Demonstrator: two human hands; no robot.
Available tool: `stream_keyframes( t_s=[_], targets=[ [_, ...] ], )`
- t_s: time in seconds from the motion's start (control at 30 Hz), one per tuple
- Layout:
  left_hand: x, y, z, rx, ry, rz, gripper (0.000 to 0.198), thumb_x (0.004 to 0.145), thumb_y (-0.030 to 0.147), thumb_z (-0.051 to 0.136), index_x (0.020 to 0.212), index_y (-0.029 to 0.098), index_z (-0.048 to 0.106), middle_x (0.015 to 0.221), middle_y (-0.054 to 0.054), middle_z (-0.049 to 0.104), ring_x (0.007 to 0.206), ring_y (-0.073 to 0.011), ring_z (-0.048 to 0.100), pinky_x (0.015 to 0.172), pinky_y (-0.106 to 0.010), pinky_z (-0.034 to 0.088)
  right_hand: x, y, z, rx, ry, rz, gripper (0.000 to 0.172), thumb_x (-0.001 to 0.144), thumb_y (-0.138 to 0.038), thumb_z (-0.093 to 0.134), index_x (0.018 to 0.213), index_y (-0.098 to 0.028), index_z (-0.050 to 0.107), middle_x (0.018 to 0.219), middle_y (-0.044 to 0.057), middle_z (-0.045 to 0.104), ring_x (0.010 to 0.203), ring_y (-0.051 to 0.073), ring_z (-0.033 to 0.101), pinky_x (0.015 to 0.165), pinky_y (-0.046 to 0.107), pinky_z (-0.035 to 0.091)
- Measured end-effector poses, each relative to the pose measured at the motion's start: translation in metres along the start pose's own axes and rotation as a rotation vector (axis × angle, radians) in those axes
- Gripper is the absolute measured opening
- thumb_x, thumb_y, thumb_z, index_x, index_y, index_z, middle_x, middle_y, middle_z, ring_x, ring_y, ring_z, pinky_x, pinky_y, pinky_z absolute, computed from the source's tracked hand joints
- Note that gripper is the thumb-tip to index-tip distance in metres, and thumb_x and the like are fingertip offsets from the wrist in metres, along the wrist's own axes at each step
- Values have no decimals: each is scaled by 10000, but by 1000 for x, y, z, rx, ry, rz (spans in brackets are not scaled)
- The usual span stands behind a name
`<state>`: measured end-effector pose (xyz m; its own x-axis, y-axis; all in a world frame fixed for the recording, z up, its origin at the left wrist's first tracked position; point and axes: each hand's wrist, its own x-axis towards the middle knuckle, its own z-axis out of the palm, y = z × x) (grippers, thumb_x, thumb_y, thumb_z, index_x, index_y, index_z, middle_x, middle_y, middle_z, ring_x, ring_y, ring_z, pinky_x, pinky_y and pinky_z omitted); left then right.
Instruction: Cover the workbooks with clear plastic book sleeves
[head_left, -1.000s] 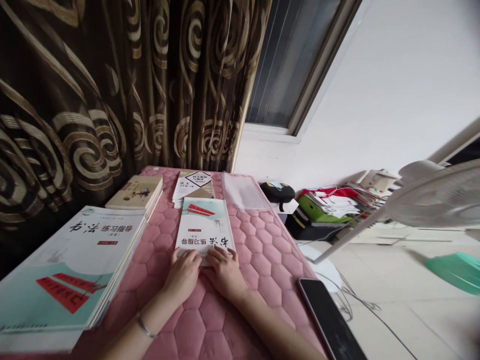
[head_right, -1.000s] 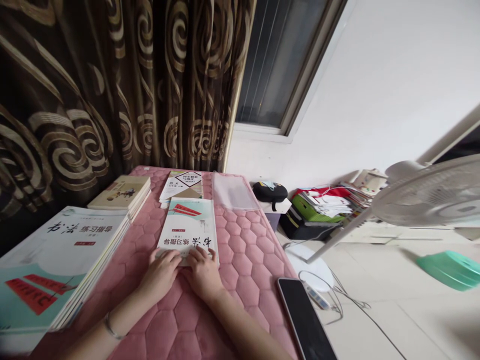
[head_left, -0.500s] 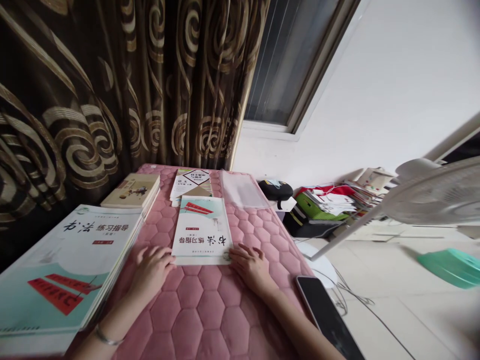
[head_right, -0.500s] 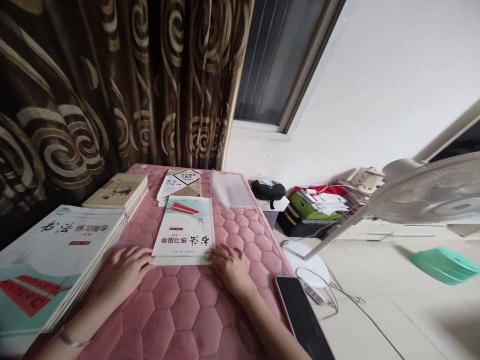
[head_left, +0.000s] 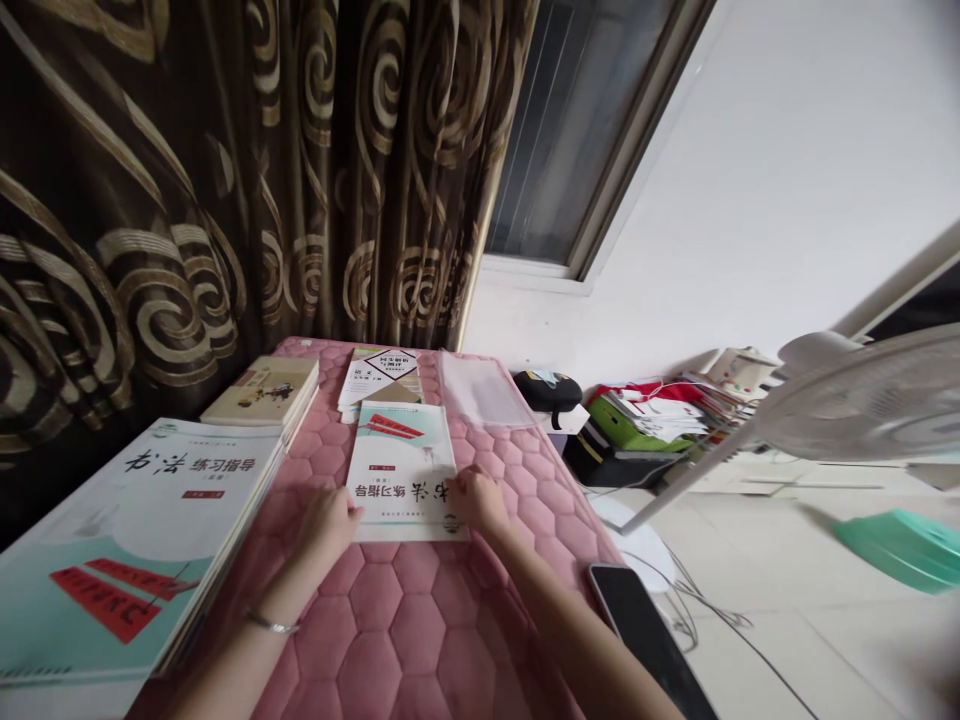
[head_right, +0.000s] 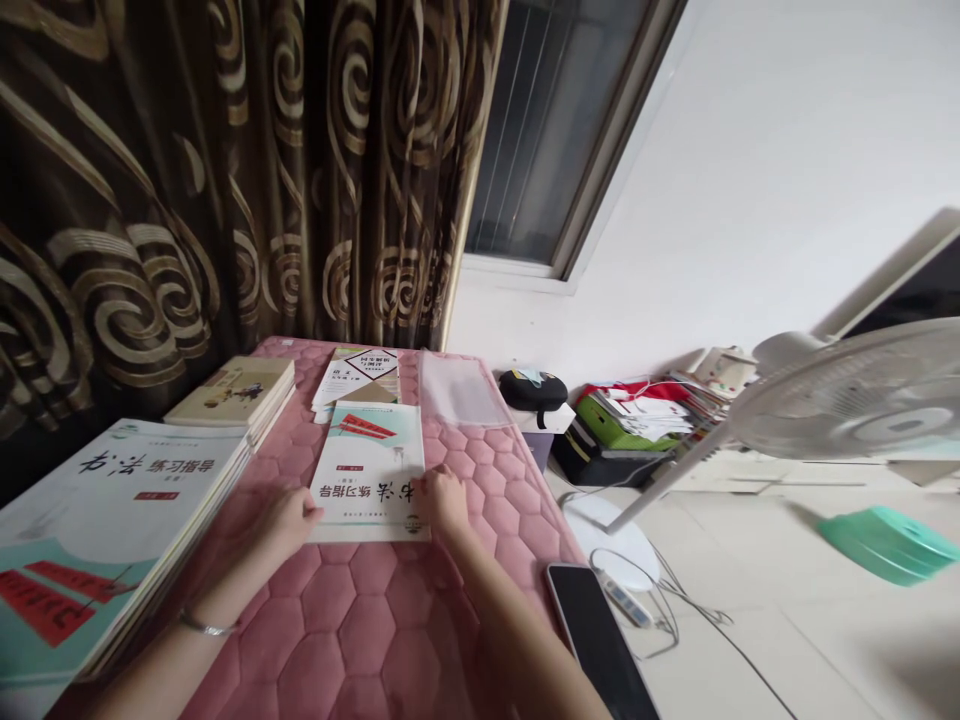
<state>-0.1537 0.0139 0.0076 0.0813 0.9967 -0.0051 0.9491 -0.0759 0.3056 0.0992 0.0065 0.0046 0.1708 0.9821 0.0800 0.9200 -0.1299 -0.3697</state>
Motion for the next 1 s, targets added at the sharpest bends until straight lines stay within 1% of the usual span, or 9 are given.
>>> stream_keyframes(
  t_s=[0.03, 0.13, 0.27, 0.37, 0.5, 0.6, 0.67, 0.83, 1.0],
  targets=[
    [5, 3, 0, 6, 5, -25, 126, 848, 199, 593, 885, 117, 681, 963, -154, 713, 974, -249, 670, 810, -314, 471, 12, -5, 2, -6, 7, 36, 232, 937, -288, 497, 965, -164, 690, 1068, 126, 696, 960, 232, 661, 821, 337, 457],
    [18, 8, 4, 21, 9, -90, 245, 803, 131, 613, 1041, 75, 629, 1047, -216, 706, 1015, -274, 672, 789, -318, 478, 41, -17, 6, -4, 11, 88, 303, 935, -261, 480, 1190, -152, 602, 1097, 150, 699, 997, 259, 665, 822, 366, 474],
    [27, 4, 5, 46, -3, -162, 297, 765, 127, 616, 1058, 81, 617, 1025, -219, 716, 978, -269, 693, 760, -307, 483, 54, -18, 7, 20, -33, 97, 433, 905, -226, 506, 1335, -183, 538, 1106, 130, 716, 1046, 271, 664, 845, 385, 487],
    [26, -6, 0, 75, -19, -212, 280, 714, 124, 615, 992, 129, 654, 961, -188, 732, 913, -279, 704, 723, -329, 488, 35, -15, 7, 46, -81, 44, 440, 877, -210, 536, 1313, -247, 590, 1091, 89, 734, 1021, 258, 680, 818, 349, 497],
    [17, -23, -12, 123, 8, -266, 257, 743, 122, 532, 940, 130, 696, 990, -228, 720, 974, -359, 671, 758, -454, 477, -25, -16, 5, 83, -148, -32, 351, 813, -210, 615, 1148, -270, 701, 935, 39, 762, 875, 226, 711, 699, 269, 497],
    [18, -27, -16, 160, 131, -190, 311, 812, 82, 411, 894, 126, 708, 1015, -223, 713, 1066, -352, 619, 836, -492, 429, -68, -16, -3, 135, -228, -176, 262, 848, -234, 600, 1077, -272, 722, 842, 15, 748, 777, 190, 694, 632, 236, 478],
    [27, -23, -16, 176, 196, -112, 340, 833, 64, 378, 865, 140, 708, 987, -189, 721, 1062, -317, 609, 868, -474, 404, -80, -12, -11, 91, -223, -324, 217, 859, -246, 620, 1037, -275, 741, 919, 41, 730, 882, 206, 673, 717, 256, 493],
    [74, 9, -14, 165, 237, 83, 333, 898, 134, 385, 956, 210, 703, 1104, -106, 704, 1125, -249, 556, 949, -424, 352, -60, 11, -12, 26, -139, -554, 205, 846, -239, 694, 1027, -311, 757, 1279, 57, 633, 1211, 260, 552, 1023, 394, 432],
    [122, 38, -7, 158, 296, 224, 339, 916, 149, 380, 974, 242, 701, 1111, -92, 696, 1141, -250, 513, 1025, -438, 281, -40, 17, 16, 78, -34, -641, 219, 904, -229, 635, 1095, -293, 722, 1231, 39, 676, 1217, 225, 573, 1059, 390, 427]
  ],
)
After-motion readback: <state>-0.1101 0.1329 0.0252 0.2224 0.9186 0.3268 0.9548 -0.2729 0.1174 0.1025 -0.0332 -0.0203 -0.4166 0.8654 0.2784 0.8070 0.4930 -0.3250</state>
